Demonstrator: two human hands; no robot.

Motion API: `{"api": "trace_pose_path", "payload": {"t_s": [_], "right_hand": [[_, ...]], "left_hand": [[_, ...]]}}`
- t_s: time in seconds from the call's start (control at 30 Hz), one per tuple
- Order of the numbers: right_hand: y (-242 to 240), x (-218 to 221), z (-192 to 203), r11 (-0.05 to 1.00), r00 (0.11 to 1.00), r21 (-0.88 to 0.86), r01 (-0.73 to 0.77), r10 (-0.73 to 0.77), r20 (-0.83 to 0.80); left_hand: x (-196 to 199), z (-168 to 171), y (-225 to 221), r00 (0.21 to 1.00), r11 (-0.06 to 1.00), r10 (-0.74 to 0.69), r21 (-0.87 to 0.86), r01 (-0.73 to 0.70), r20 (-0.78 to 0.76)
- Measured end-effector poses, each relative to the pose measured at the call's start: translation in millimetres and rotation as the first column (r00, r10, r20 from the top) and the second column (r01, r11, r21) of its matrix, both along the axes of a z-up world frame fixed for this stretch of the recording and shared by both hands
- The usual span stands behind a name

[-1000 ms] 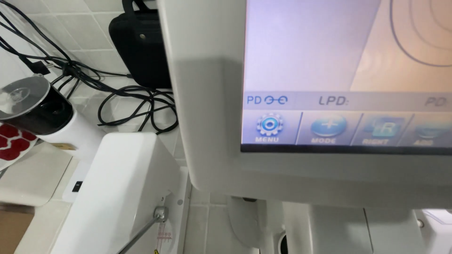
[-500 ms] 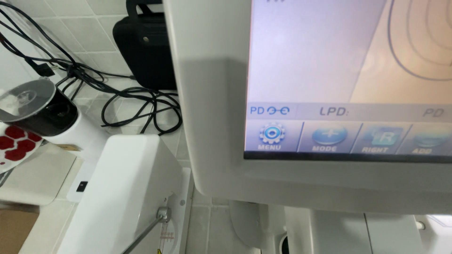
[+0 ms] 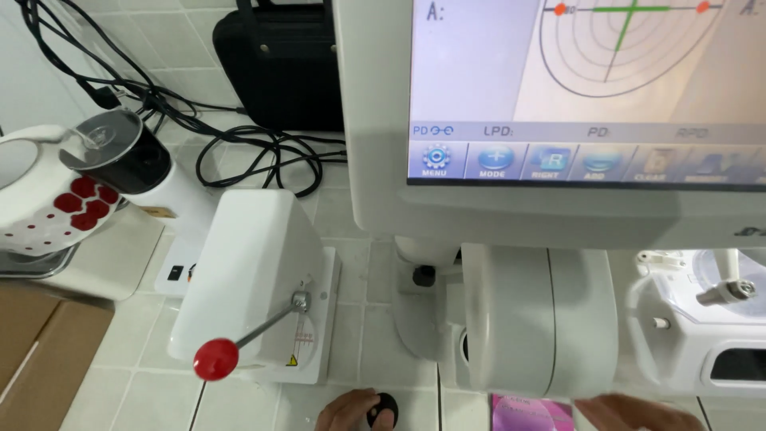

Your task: Measuring, marking, and loading eyeglass lenses into an automated edging machine.

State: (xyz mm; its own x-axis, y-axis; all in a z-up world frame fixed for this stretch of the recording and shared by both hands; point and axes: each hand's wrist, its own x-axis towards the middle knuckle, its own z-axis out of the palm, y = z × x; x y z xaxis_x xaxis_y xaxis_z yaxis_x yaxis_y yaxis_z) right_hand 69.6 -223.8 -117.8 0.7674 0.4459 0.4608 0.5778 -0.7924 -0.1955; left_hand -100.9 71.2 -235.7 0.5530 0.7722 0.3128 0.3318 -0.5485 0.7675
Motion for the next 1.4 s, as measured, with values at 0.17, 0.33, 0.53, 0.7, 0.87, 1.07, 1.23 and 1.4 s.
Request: {"api": "trace_pose_path", "payload": {"t_s": [0.17,0.33,0.53,0.7,0.87,1.07,1.23,1.4], "right_hand": [[95.7,-21.4,85.1,0.985,0.984,0.163,-0.062,0.088,-0.154],[113.7,-24.3,103.4,0.95,0.967,0.301,-0.086,0.152,-0.204],[119.8,-27.0,121.0,0.941,0.935,0.327,-0.089,0.192,-0.298],[118.8,-28.8,119.2,0.943,0.939,0.322,-0.085,0.184,-0.291],[121.7,-36.3,120.9,0.923,0.955,0.367,-0.112,0.203,-0.218],[110.0,-43.8,117.0,0.872,0.931,0.466,0.151,0.033,-0.364],[70.3,-39.9,75.9,0.545,0.841,0.837,0.051,0.429,-0.331],[44.7,-47.8,69.3,0.719,0.839,0.652,0.24,0.184,-0.512]], "left_hand": [[7.3,91.2,-18.1,0.991,0.99,0.101,-0.112,-0.09,0.091],[2.9,100.2,-16.6,0.995,0.993,0.04,-0.111,-0.029,0.094],[7.3,121.4,-23.7,0.988,0.987,0.09,-0.147,-0.071,0.125],[7.2,120.8,-24.1,0.988,0.987,0.091,-0.144,-0.073,0.123],[8.4,117.8,-23.8,0.98,0.995,0.068,-0.089,-0.052,0.187],[11.5,125.1,-25.2,0.975,0.992,0.096,-0.105,-0.076,0.198],[9.8,129.7,-24.3,0.908,0.981,0.054,-0.192,0.029,0.416],[30.6,204.1,-35.0,0.887,0.99,-0.007,-0.124,0.072,0.462]]}}
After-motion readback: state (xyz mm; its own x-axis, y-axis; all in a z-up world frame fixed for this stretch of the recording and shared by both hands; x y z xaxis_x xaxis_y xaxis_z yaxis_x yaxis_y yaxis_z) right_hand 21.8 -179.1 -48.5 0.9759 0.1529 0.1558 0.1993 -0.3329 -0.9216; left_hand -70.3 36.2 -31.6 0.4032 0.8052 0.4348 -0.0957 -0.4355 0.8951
